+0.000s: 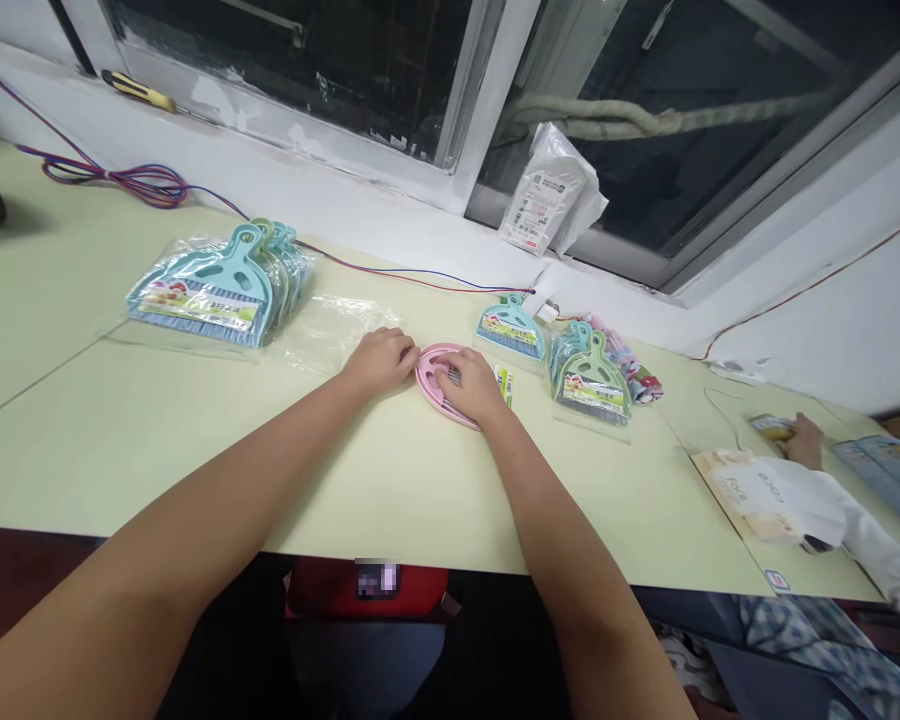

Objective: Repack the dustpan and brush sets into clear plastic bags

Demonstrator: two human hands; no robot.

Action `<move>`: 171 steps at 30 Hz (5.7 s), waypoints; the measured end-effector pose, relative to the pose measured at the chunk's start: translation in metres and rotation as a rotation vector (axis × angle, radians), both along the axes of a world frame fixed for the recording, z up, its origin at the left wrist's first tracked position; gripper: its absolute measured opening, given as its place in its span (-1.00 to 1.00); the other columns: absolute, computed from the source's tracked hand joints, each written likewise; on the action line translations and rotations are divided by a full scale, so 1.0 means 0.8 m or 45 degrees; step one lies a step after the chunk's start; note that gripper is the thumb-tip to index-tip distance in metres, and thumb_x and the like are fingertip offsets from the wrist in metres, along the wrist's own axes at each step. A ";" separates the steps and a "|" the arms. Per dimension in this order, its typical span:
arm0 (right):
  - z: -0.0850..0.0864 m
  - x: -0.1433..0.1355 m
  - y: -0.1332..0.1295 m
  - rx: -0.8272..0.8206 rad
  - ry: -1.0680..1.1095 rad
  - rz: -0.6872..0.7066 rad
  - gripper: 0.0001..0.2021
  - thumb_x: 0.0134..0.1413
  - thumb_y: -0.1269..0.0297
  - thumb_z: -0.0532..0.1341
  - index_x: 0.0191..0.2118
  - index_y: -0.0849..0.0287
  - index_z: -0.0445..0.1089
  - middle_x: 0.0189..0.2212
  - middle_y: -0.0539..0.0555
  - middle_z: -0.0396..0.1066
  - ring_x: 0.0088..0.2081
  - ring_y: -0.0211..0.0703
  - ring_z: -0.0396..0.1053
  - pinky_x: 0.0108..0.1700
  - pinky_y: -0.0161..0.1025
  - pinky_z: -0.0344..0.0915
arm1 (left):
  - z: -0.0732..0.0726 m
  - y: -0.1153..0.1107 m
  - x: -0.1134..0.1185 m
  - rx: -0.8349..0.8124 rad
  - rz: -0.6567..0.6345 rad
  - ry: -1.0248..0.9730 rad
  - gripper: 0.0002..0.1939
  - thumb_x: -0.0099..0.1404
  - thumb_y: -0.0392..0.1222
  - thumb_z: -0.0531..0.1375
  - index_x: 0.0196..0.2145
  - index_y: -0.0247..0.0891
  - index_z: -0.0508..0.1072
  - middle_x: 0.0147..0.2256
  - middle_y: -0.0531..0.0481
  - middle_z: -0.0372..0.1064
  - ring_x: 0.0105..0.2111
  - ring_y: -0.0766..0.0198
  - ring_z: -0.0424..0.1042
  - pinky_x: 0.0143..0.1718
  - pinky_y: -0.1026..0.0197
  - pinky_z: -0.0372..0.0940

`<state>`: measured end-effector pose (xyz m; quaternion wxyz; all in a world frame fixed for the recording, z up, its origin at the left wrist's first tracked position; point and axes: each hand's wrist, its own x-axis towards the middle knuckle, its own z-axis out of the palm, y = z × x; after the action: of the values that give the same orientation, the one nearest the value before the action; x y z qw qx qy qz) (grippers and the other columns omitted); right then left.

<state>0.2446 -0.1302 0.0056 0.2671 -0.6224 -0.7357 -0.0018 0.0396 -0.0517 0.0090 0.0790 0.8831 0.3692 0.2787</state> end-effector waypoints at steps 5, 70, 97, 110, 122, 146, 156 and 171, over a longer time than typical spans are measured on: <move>0.005 -0.002 -0.002 -0.013 0.017 -0.002 -0.73 0.28 0.20 0.23 0.01 0.07 0.57 -0.09 0.15 0.46 0.04 0.04 0.39 0.15 -0.06 0.28 | -0.001 0.002 0.001 0.005 0.007 -0.001 -0.58 0.47 -0.06 -0.03 -0.28 -0.24 0.59 -0.25 -0.17 0.50 -0.21 0.04 0.43 -0.06 0.00 0.28; 0.024 -0.018 -0.028 -0.089 -0.019 -0.037 -0.73 0.19 0.14 0.29 -0.04 0.12 0.53 -0.06 0.17 0.44 0.06 0.08 0.37 0.19 -0.02 0.29 | 0.000 0.000 -0.013 -0.208 -0.193 -0.122 -0.59 0.46 0.04 0.02 -0.21 -0.22 0.60 -0.26 -0.12 0.46 -0.23 0.10 0.45 -0.15 0.11 0.25; 0.030 -0.013 -0.030 0.132 0.103 0.137 -0.73 0.18 0.26 0.25 -0.01 0.08 0.53 0.07 0.14 0.45 0.15 0.10 0.29 0.27 0.04 0.21 | 0.017 -0.005 -0.015 -0.124 -0.227 -0.335 -0.61 0.44 0.05 0.10 -0.28 -0.27 0.61 -0.32 -0.10 0.44 -0.29 0.15 0.42 -0.17 0.12 0.26; 0.053 -0.040 -0.039 -0.043 0.041 -0.065 -0.90 0.12 0.23 0.25 -0.25 0.10 0.43 -0.14 0.12 0.53 -0.07 0.12 0.31 0.05 0.05 0.24 | 0.023 -0.026 0.009 -0.912 -0.189 -1.178 -0.55 0.20 0.16 0.38 -0.12 -0.21 0.53 -0.19 -0.10 0.54 -0.28 0.20 0.48 -0.27 0.18 0.33; 0.073 -0.061 -0.048 -0.155 0.550 -0.104 -0.82 -0.06 0.12 0.28 -0.42 0.11 0.39 -0.43 -0.02 0.47 -0.36 -0.14 0.37 -0.25 -0.21 0.28 | 0.039 -0.045 0.016 -1.148 -0.545 -1.207 -0.48 0.28 0.31 0.27 -0.35 -0.27 0.46 -0.36 -0.04 0.40 -0.35 0.24 0.41 -0.24 0.15 0.33; 0.104 -0.010 -0.062 -0.369 0.577 -0.050 -0.84 -0.06 0.17 0.28 -0.47 0.15 0.42 -0.51 -0.03 0.42 -0.43 -0.20 0.33 -0.35 -0.27 0.21 | 0.031 -0.037 0.012 -1.239 -0.453 -1.211 -0.38 0.23 0.42 0.24 -0.25 -0.28 0.54 -0.26 -0.17 0.52 -0.27 0.13 0.51 -0.20 0.08 0.40; 0.092 0.033 -0.050 0.274 0.391 -0.552 -0.87 0.03 0.17 0.20 -0.36 0.11 0.35 -0.39 0.05 0.43 -0.31 -0.08 0.35 -0.14 -0.14 0.28 | 0.025 0.015 -0.002 -1.088 0.186 -1.840 -0.34 0.19 0.54 0.17 -0.31 -0.18 0.32 -0.26 -0.13 0.45 -0.25 0.16 0.50 -0.26 0.13 0.43; 0.059 0.017 -0.042 0.059 -0.086 -0.548 -0.84 0.14 0.17 0.17 -0.28 0.13 0.39 -0.30 0.20 0.44 -0.16 0.13 0.34 -0.05 -0.01 0.24 | 0.011 0.040 -0.012 -1.136 0.296 -2.158 -0.47 0.25 0.40 0.25 -0.33 -0.16 0.33 -0.35 -0.05 0.44 -0.27 0.20 0.51 -0.27 0.18 0.42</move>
<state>0.2582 -0.1635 0.0525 0.2499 -0.7584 -0.5942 -0.0964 0.0297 -0.0198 0.0178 0.6195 0.2354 0.3466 0.6638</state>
